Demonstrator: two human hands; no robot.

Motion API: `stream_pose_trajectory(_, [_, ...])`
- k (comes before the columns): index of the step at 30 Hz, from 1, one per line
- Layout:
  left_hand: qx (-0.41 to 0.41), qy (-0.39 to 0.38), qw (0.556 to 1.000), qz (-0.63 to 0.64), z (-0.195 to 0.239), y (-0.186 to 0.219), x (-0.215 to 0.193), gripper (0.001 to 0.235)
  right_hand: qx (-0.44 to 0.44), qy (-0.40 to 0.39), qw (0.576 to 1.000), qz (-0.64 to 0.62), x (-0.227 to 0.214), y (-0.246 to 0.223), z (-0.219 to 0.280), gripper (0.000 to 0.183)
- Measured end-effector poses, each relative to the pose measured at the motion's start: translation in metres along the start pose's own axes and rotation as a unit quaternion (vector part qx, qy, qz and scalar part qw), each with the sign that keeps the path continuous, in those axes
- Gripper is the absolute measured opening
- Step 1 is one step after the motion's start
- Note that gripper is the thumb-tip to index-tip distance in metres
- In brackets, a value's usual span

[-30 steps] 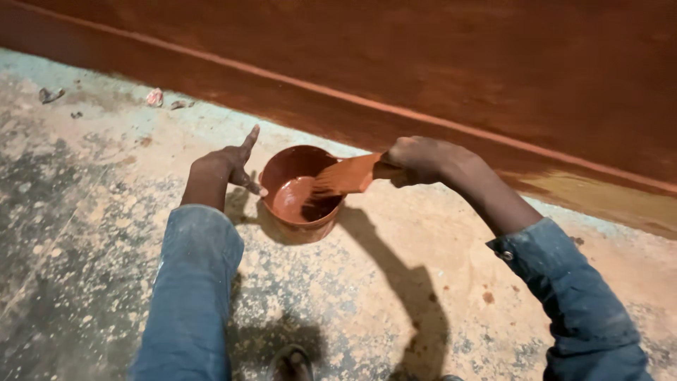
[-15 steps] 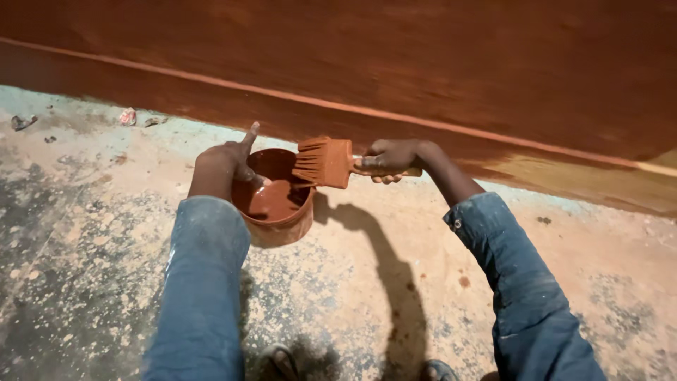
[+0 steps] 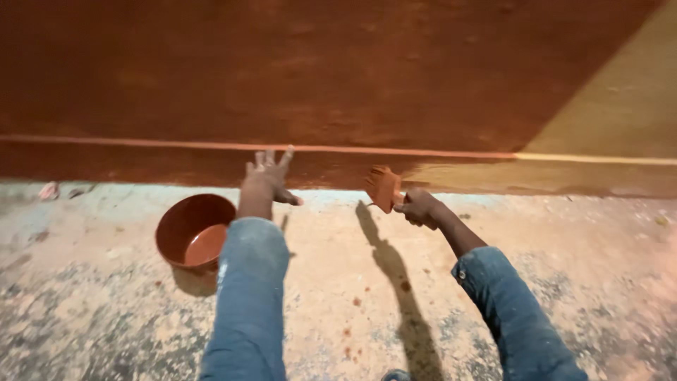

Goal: The person paints the lower section of a wall with reddish-brown paint using a brush. They repeatedly dip the brush into a bucket and apply paint along the baseboard area, working from left to right.

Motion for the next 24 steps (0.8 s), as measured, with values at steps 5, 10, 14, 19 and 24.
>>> stream_pose_trajectory(5, [0.102, -0.019, 0.994, -0.025, -0.015, 0.098, 0.05, 0.144, 0.038, 0.076, 0.996, -0.018, -0.003, 0.076, 0.027, 0.043])
stream_pose_trajectory(10, [0.146, -0.014, 0.986, -0.079, -0.035, 0.146, 0.057, 0.135, 0.065, 0.085, 0.994, 0.015, -0.006, 0.105, 0.016, 0.04])
stream_pose_trajectory(14, [0.148, -0.012, 0.981, -0.126, -0.042, 0.146, 0.063, 0.134, 0.05, 0.063, 0.996, -0.034, 0.01, 0.101, -0.001, 0.034])
stream_pose_trajectory(19, [0.104, -0.011, 0.989, -0.103, -0.052, 0.121, 0.055, 0.133, 0.006, 0.038, 0.999, 0.007, 0.043, 0.072, -0.018, 0.032])
stream_pose_trajectory(24, [0.108, -0.015, 0.983, -0.15, -0.059, 0.091, 0.05, 0.132, -0.125, 0.119, 0.97, 0.173, 0.049, 0.032, -0.054, 0.034])
Point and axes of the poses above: each hand's wrist, its own z-axis away from the middle knuckle, its own x-axis out of the palm, y = z × x, the point moved 7 cm from there along -z, towards the middle knuckle, and after that the axes turned 14 degrees about z, right-handed, at the moved point
